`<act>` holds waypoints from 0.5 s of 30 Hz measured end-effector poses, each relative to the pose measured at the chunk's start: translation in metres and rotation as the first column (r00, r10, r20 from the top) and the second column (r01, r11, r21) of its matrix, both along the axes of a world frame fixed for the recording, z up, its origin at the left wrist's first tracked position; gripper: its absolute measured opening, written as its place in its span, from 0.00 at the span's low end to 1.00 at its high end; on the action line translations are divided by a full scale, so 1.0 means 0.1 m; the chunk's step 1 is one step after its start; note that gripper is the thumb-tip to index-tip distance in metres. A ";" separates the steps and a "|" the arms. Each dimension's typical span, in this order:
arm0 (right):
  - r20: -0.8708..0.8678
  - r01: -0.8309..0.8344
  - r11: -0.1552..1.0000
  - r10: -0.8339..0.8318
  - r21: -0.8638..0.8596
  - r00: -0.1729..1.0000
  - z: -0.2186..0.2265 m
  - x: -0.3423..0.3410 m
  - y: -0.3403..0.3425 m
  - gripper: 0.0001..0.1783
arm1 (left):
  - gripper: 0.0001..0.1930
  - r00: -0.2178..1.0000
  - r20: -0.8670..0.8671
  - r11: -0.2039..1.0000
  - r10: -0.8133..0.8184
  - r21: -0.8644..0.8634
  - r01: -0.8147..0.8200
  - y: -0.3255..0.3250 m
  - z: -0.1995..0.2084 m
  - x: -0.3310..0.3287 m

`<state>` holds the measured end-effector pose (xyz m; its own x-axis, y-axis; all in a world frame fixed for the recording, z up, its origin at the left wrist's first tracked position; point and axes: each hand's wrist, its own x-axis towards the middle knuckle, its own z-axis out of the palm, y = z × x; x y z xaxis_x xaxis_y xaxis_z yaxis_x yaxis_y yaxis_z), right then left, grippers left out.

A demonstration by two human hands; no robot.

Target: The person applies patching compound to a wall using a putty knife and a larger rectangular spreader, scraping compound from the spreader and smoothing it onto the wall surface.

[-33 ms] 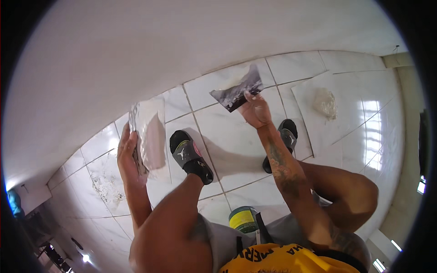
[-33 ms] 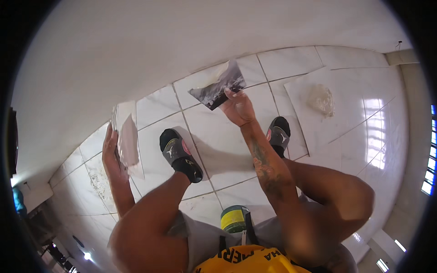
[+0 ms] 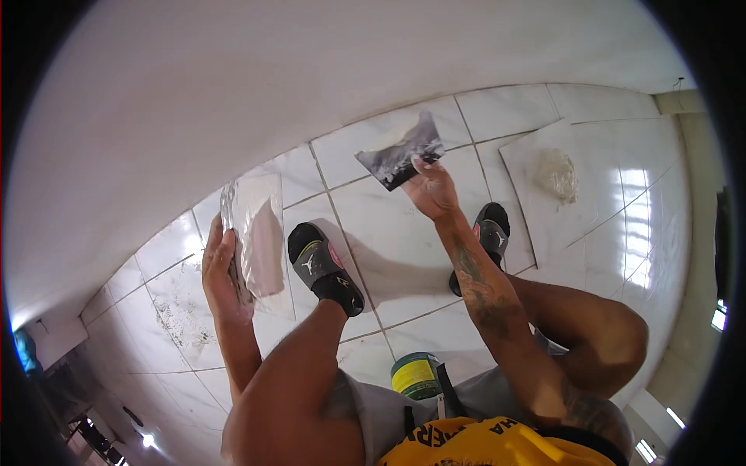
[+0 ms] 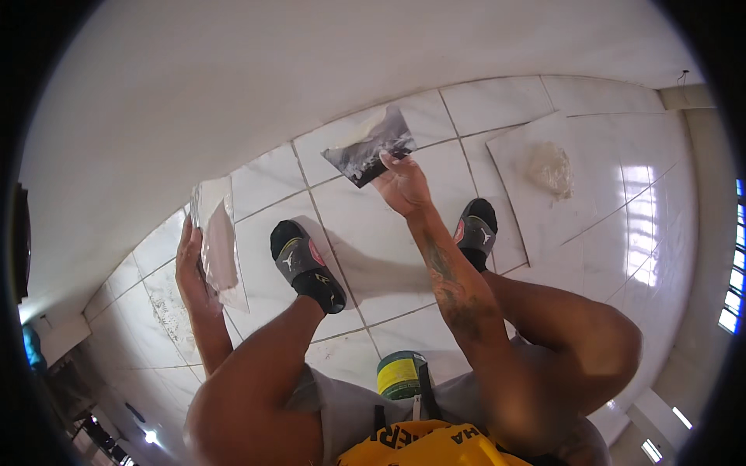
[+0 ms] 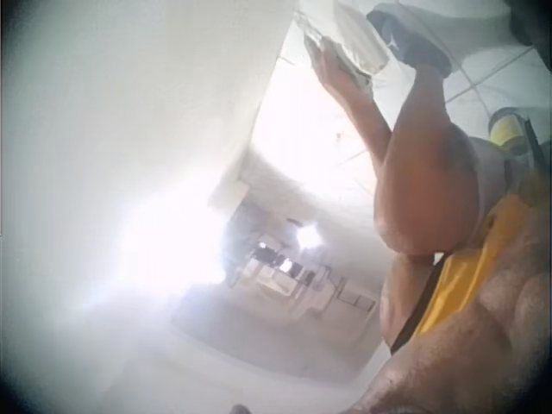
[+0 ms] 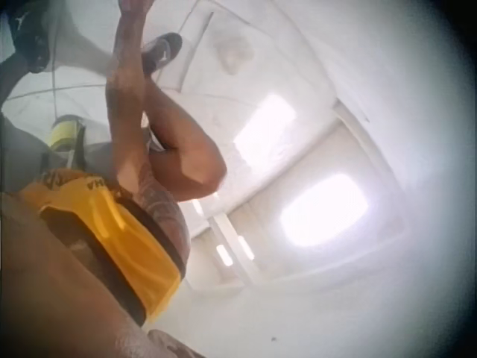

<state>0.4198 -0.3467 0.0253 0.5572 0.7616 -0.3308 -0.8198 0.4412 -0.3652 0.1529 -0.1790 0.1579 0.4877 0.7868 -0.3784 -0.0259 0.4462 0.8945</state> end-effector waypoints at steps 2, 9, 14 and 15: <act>-0.029 0.047 0.995 -0.050 -0.086 0.998 -0.48 0.07 0.09 0.16 | 0.28 0.999 -0.011 0.997 -0.046 -0.056 0.045 -0.06 -0.17 0.09; -0.111 0.065 0.888 -0.129 -0.455 0.985 -1.29 0.22 0.72 0.14 | 0.27 0.993 -0.093 0.984 -0.076 -0.166 0.060 -0.06 -0.52 0.05; -0.146 0.149 0.909 -0.220 -0.389 0.964 -1.37 0.25 0.98 0.16 | 0.28 0.994 -0.102 0.974 -0.045 -0.228 0.021 0.00 -0.58 0.00; -0.149 0.145 0.909 -0.218 -0.391 0.965 -1.35 0.24 1.01 0.16 | 0.28 0.994 -0.105 0.973 -0.043 -0.228 0.017 0.01 -0.58 -0.01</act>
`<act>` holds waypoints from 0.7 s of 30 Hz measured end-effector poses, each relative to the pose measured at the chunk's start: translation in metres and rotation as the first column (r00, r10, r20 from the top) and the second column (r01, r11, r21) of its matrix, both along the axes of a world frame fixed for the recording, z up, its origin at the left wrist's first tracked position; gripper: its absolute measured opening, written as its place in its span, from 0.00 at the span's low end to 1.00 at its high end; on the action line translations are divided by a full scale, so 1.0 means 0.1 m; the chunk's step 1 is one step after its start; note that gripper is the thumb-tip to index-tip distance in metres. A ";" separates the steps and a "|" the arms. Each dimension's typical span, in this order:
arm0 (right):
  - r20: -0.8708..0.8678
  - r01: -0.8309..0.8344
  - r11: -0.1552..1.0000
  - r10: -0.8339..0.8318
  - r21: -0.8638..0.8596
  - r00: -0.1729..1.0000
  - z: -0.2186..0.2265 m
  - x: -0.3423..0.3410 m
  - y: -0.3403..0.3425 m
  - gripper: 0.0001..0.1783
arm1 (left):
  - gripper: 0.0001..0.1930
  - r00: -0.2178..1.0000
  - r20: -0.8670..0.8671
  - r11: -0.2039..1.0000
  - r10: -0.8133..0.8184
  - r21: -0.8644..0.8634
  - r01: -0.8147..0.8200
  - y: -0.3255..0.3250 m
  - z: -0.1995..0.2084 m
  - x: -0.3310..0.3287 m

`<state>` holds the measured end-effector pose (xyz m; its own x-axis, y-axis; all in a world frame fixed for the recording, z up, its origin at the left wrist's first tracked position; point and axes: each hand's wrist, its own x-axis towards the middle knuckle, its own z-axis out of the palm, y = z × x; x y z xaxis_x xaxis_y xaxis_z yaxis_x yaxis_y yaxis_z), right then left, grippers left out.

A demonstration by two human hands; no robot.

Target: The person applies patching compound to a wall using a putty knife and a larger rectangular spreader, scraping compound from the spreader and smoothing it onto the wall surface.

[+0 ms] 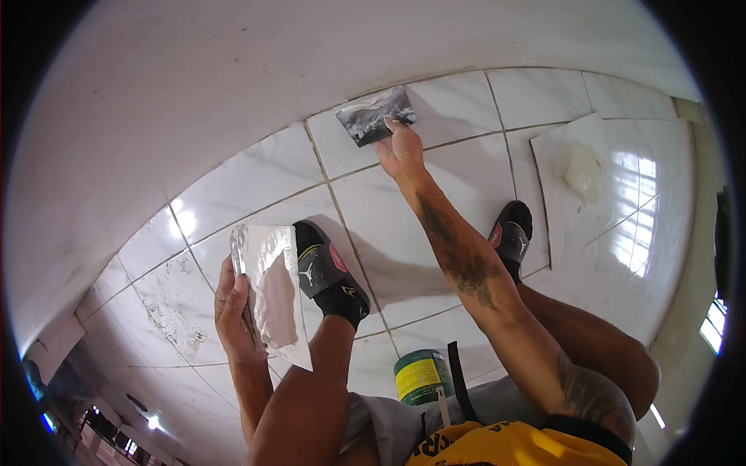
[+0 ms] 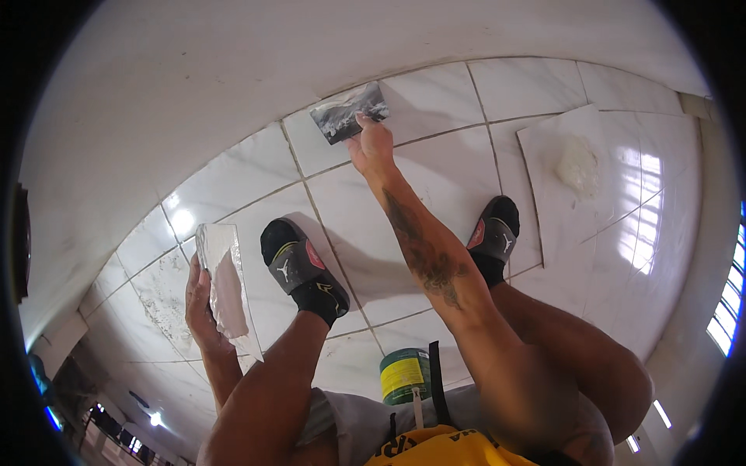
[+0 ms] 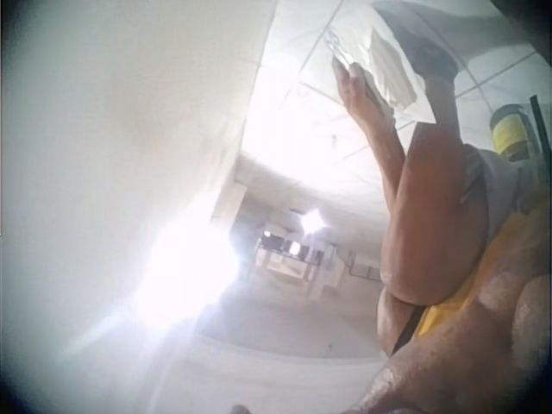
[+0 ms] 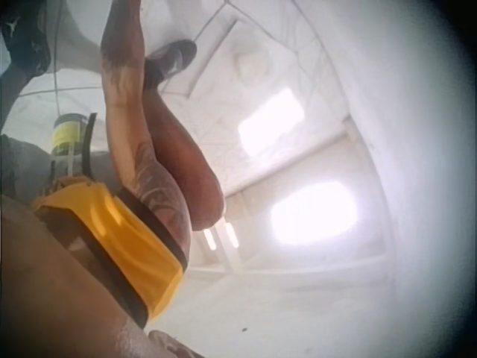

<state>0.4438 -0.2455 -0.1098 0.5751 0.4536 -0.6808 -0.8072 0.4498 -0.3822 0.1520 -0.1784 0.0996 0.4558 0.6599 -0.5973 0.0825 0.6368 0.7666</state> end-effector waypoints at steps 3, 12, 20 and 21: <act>0.017 0.003 0.998 -0.002 -0.059 1.000 0.14 -0.05 0.14 0.16 | 0.28 0.999 0.038 1.000 0.023 -0.018 -0.023 0.02 -0.02 -0.05; 0.122 -0.073 0.978 0.098 -0.196 0.988 0.35 0.10 0.39 0.20 | 0.27 0.996 0.089 1.000 0.024 -0.007 -0.024 0.03 -0.02 -0.04; 0.020 -0.047 0.977 0.052 -0.208 0.998 0.80 0.16 0.63 0.20 | 0.29 0.992 0.122 0.999 0.024 -0.030 -0.020 0.02 0.01 -0.02; 0.022 -0.051 0.977 0.056 -0.208 0.998 0.86 0.14 0.65 0.20 | 0.29 0.992 0.124 0.999 0.028 -0.030 -0.024 0.03 0.01 -0.03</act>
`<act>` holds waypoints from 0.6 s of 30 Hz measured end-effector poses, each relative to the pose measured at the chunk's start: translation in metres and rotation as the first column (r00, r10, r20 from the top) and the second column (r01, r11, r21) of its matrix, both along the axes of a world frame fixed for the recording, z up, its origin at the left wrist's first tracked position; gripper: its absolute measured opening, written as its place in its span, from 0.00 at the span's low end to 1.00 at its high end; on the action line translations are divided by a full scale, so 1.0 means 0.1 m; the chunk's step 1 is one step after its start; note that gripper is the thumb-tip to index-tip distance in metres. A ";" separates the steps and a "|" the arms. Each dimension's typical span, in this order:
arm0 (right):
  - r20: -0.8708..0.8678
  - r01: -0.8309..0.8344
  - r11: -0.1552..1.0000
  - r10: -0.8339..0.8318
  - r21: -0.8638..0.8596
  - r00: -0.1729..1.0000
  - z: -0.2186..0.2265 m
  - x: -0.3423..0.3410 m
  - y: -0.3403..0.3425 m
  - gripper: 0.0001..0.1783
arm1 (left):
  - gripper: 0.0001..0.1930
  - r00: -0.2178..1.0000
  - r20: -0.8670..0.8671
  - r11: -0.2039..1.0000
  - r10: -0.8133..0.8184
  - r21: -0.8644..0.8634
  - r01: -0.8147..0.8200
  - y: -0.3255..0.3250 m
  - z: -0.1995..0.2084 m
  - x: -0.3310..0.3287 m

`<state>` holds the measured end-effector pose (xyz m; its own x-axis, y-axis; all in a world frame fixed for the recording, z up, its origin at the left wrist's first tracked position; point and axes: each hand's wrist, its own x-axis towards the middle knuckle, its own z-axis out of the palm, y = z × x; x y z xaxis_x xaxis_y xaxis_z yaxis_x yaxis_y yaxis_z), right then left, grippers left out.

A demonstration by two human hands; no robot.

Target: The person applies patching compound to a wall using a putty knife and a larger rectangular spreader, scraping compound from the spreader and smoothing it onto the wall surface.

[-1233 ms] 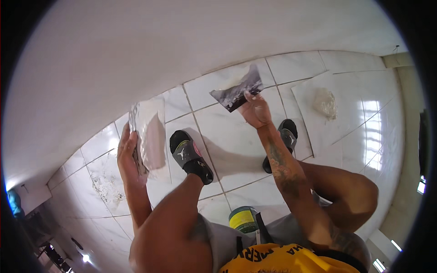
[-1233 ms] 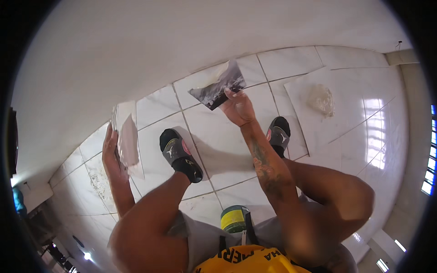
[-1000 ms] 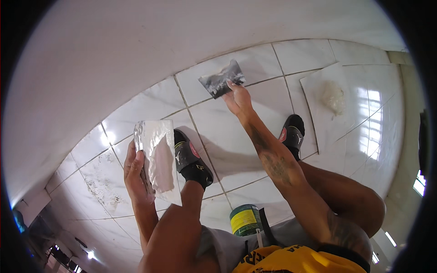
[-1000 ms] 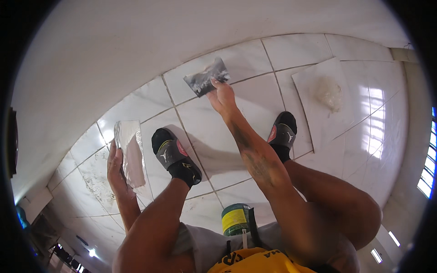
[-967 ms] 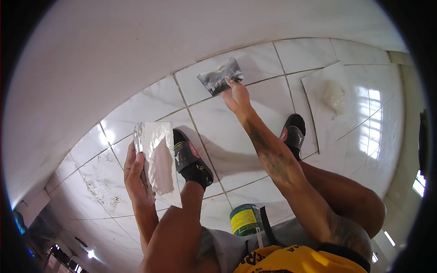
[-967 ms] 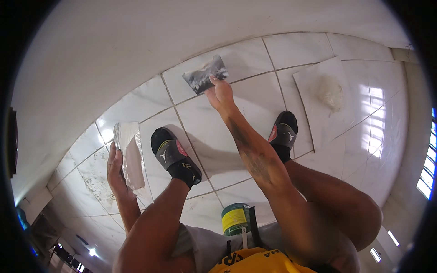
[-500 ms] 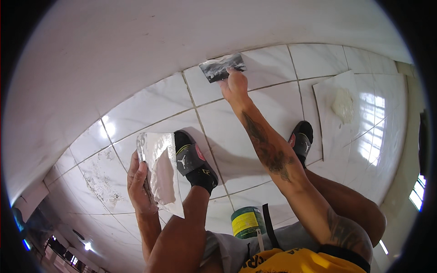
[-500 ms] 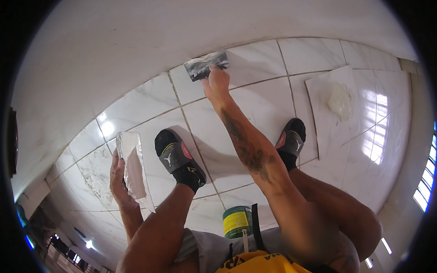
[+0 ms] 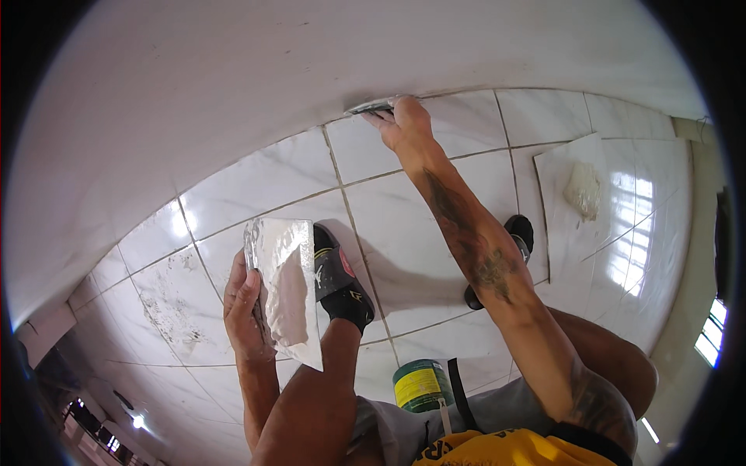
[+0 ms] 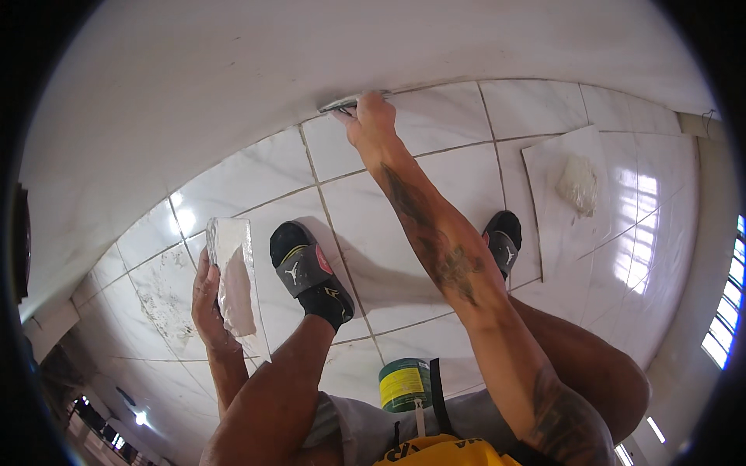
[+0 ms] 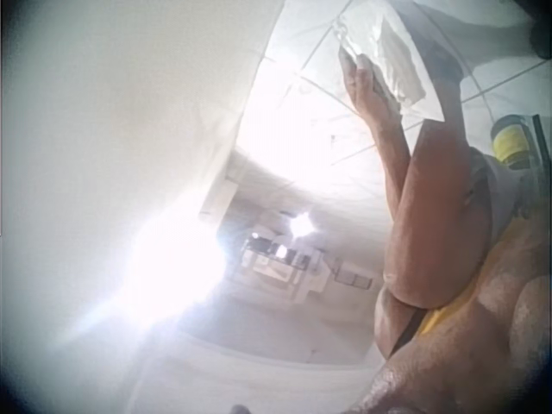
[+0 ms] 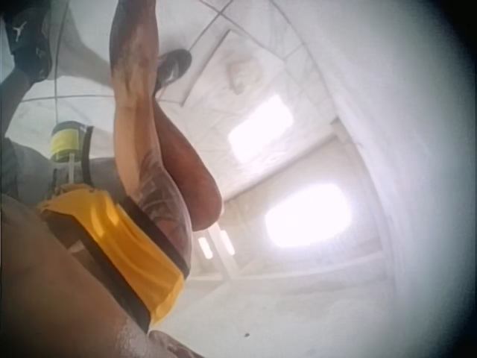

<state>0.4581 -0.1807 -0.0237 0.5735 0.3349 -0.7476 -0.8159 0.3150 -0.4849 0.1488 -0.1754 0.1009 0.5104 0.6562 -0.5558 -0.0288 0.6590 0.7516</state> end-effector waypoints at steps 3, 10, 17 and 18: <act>0.035 -0.011 0.998 0.009 0.059 0.999 0.23 -0.09 0.02 0.20 | 0.30 1.000 -0.008 1.000 0.013 0.014 -0.013 0.02 0.00 -0.04; 0.103 -0.017 0.994 0.006 0.110 0.995 0.82 -0.13 0.01 0.19 | 0.27 0.996 0.086 1.000 0.000 0.003 0.000 0.01 -0.03 0.01; 0.231 -0.121 0.978 0.079 0.172 0.970 1.36 -0.26 0.06 0.20 | 0.27 0.994 0.108 1.000 0.029 -0.003 -0.029 -0.01 -0.03 -0.05; 0.239 -0.120 0.978 0.077 0.172 0.968 1.44 -0.25 0.05 0.20 | 0.27 0.993 0.117 1.000 0.027 -0.002 -0.027 -0.01 -0.03 -0.03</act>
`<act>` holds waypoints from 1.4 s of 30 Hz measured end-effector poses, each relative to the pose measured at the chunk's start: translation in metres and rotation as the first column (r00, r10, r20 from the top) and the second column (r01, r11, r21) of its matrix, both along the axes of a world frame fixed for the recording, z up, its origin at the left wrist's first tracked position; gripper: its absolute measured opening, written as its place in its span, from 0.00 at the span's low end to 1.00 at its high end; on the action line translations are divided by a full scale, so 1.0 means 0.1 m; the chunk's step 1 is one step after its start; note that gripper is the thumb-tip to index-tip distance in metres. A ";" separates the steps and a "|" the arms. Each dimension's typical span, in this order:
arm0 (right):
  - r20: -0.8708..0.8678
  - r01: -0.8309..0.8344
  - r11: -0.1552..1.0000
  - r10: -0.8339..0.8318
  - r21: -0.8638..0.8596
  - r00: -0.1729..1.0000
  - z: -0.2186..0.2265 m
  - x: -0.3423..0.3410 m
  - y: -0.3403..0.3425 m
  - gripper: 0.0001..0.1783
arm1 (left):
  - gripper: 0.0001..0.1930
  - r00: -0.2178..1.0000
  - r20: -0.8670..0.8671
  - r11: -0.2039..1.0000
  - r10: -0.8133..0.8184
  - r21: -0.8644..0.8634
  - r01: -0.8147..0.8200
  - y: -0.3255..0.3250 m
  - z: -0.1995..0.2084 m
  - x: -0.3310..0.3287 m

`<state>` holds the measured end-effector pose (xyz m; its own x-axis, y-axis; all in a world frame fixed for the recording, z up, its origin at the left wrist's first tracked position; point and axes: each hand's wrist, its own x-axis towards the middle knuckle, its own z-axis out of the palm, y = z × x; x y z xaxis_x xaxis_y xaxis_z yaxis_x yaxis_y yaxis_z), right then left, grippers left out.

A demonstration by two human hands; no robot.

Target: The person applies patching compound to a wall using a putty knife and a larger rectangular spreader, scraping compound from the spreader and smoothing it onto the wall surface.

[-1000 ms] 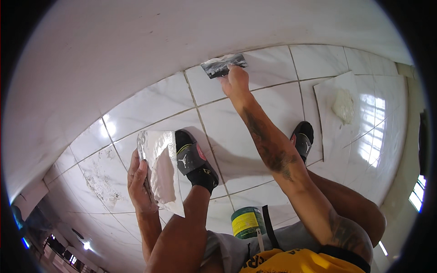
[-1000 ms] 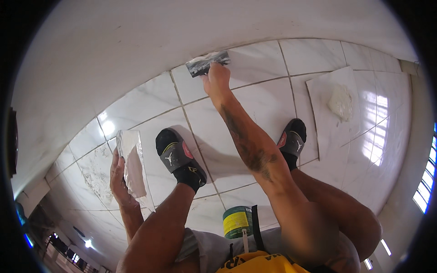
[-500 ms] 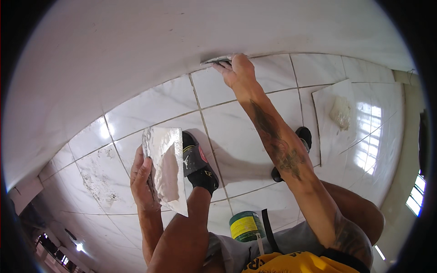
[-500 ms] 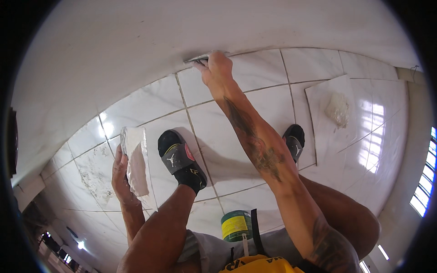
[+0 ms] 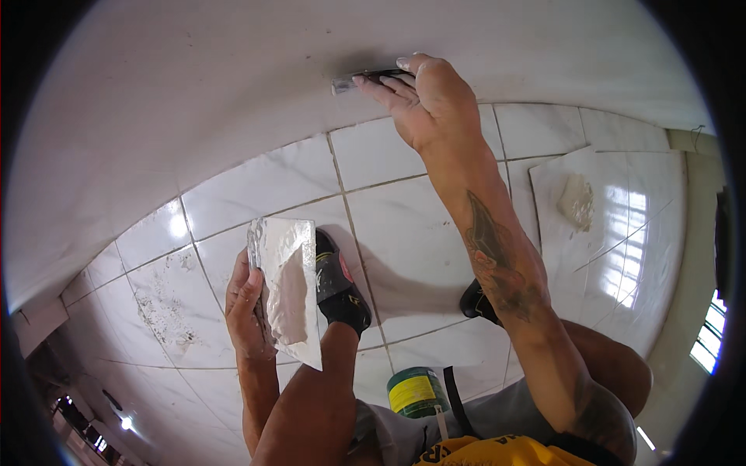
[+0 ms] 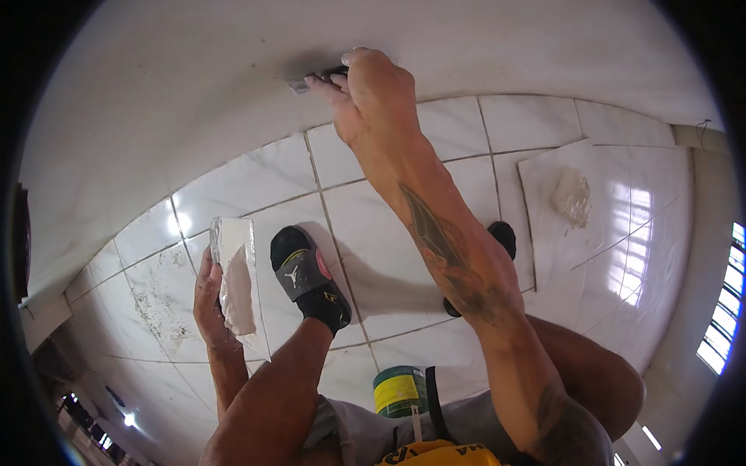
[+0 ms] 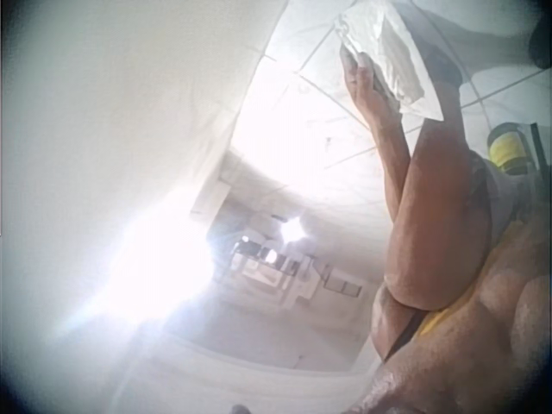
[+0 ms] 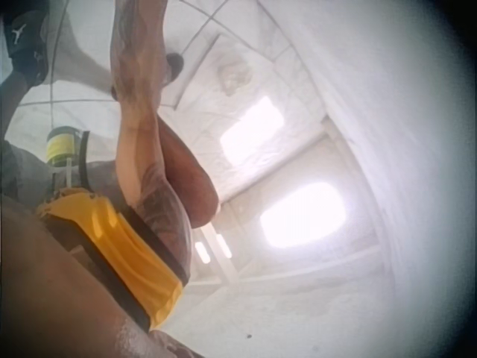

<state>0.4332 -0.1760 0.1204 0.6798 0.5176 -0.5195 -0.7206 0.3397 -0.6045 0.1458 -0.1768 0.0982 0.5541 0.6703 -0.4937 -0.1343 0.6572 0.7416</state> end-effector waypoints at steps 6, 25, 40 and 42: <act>0.064 -0.039 0.998 0.036 0.041 0.997 0.30 -0.05 -0.01 0.23 | 0.29 1.000 -0.020 1.000 -0.004 0.018 0.004 0.03 0.02 -0.02; -0.152 -0.153 0.978 0.132 -0.138 0.980 -1.66 -0.17 -0.44 0.19 | 0.28 0.989 -0.144 0.996 0.025 0.087 -0.012 0.12 -0.03 -0.21; -0.177 -0.073 0.997 0.074 0.011 0.981 -1.31 -0.17 0.14 0.19 | 0.24 0.989 -0.042 0.989 0.144 0.028 -0.143 0.11 0.06 -0.06; -0.140 -0.103 0.993 0.111 0.058 0.984 -1.02 -0.19 0.15 0.17 | 0.24 0.990 -0.045 0.990 0.135 0.037 -0.133 0.10 0.07 -0.07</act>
<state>0.4146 -0.1615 0.0189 0.5397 0.6115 -0.5785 -0.8321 0.2835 -0.4767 0.1390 -0.1664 0.1048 0.4345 0.7537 -0.4931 -0.1836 0.6101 0.7708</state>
